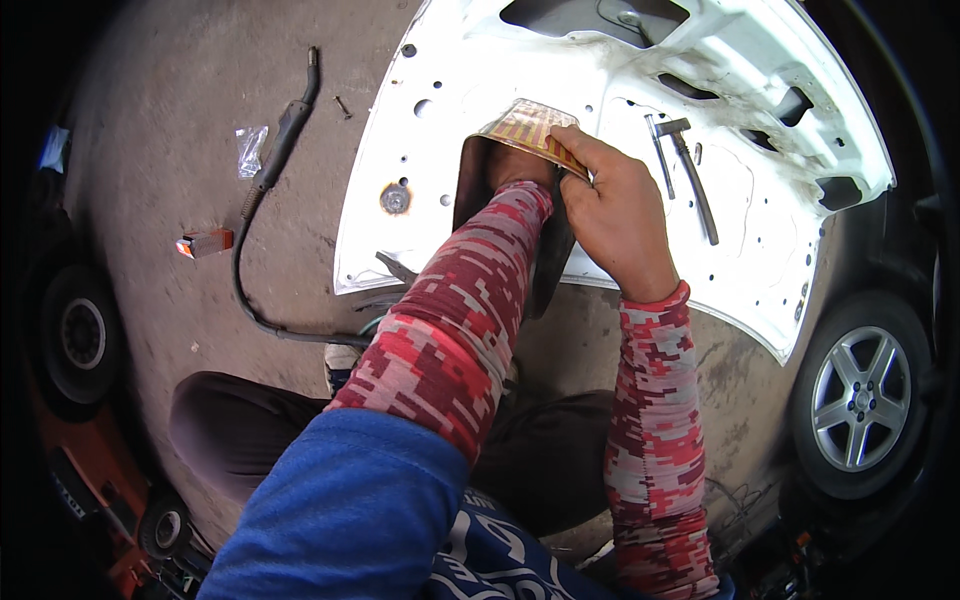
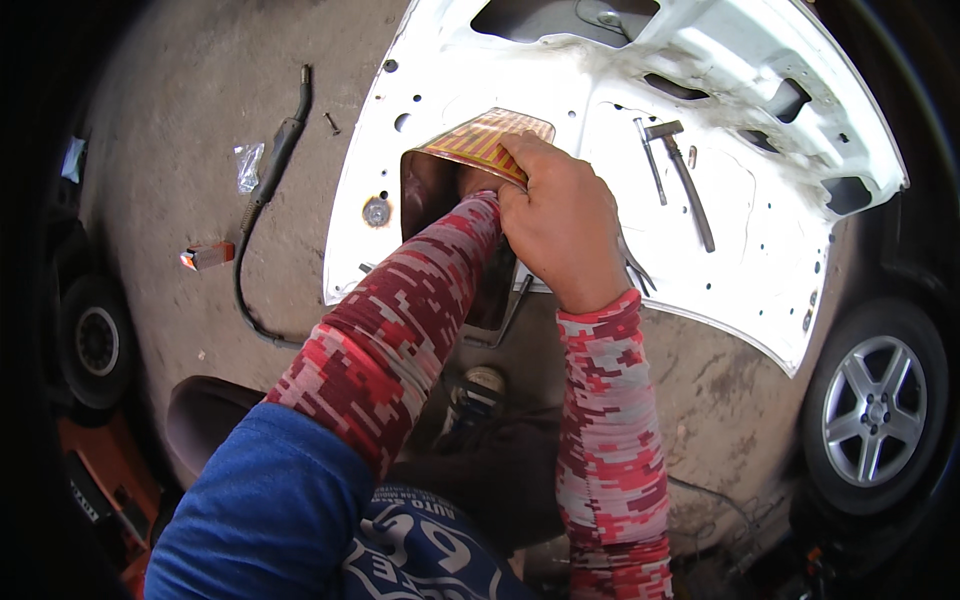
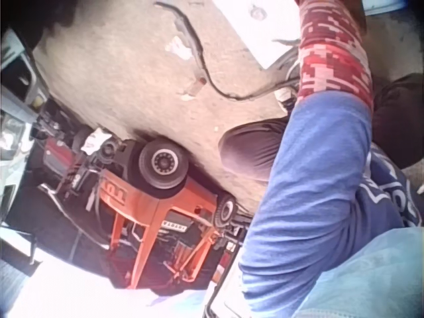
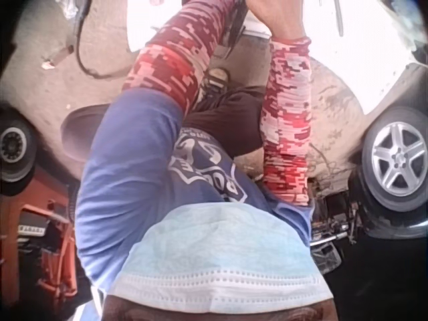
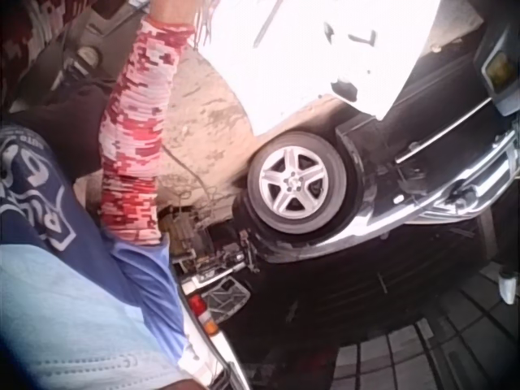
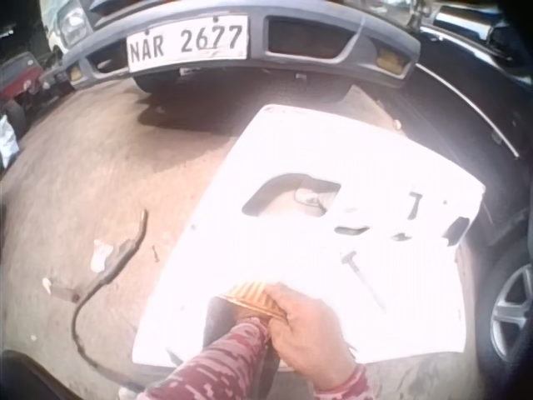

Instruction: The person welds a small metal piece onto a white car door panel using a welding torch and pliers. They repeatedly heat and tack the piece, then use a hammer to adjust it.

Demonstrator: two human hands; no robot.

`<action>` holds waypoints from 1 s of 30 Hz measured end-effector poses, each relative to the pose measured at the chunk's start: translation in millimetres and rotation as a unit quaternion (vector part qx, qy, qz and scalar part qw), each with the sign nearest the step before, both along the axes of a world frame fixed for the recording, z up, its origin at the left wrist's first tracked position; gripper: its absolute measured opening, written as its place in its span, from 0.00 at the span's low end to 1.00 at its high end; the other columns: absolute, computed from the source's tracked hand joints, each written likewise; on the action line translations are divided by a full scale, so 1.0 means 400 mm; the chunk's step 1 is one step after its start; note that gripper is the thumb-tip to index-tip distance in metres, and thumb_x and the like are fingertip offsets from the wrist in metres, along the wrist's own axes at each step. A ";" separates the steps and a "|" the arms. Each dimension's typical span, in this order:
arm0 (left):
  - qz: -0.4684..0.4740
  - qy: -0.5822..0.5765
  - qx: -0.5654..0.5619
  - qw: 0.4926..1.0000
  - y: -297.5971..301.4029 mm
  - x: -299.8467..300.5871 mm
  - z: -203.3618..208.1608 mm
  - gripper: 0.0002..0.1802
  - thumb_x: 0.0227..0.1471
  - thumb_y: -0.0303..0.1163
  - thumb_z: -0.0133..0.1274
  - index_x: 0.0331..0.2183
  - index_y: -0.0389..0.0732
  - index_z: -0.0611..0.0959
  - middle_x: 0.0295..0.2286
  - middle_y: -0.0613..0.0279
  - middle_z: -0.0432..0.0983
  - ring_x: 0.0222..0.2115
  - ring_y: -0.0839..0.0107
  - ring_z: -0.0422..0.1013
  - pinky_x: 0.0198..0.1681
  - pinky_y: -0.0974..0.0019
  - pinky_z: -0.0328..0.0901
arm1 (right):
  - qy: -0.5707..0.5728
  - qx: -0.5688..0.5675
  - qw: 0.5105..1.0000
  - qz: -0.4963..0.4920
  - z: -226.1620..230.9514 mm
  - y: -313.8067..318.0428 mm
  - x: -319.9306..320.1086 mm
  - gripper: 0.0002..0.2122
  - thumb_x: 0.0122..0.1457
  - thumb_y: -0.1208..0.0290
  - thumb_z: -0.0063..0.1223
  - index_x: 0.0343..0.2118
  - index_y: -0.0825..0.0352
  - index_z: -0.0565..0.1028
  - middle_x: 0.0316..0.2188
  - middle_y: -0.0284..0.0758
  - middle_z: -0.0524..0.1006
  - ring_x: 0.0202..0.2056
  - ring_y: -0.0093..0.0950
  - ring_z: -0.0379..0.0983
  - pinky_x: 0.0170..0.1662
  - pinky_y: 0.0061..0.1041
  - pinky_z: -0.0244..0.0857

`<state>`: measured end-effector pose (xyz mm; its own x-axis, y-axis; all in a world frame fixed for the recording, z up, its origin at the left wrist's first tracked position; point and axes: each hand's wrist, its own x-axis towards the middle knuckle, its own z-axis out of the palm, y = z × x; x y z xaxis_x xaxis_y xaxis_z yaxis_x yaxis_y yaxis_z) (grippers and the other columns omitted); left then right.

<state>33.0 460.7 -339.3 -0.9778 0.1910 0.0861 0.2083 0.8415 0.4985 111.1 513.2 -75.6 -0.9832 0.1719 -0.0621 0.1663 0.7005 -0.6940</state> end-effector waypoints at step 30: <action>0.023 -0.239 0.035 0.970 -0.022 -0.008 0.162 0.21 0.63 0.50 0.48 0.46 0.48 0.85 0.44 0.56 0.83 0.42 0.57 0.81 0.43 0.55 0.76 | 0.015 0.034 0.999 -0.009 0.006 -0.027 -0.016 0.21 0.55 0.77 0.47 0.52 0.73 0.78 0.47 0.55 0.80 0.46 0.48 0.80 0.53 0.37 0.71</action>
<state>29.7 451.7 -274.4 -0.9166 0.1556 -0.3683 -0.0981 0.8055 0.5844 104.8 502.4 -73.3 -0.9812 0.1919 -0.0202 0.1587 0.7433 -0.6499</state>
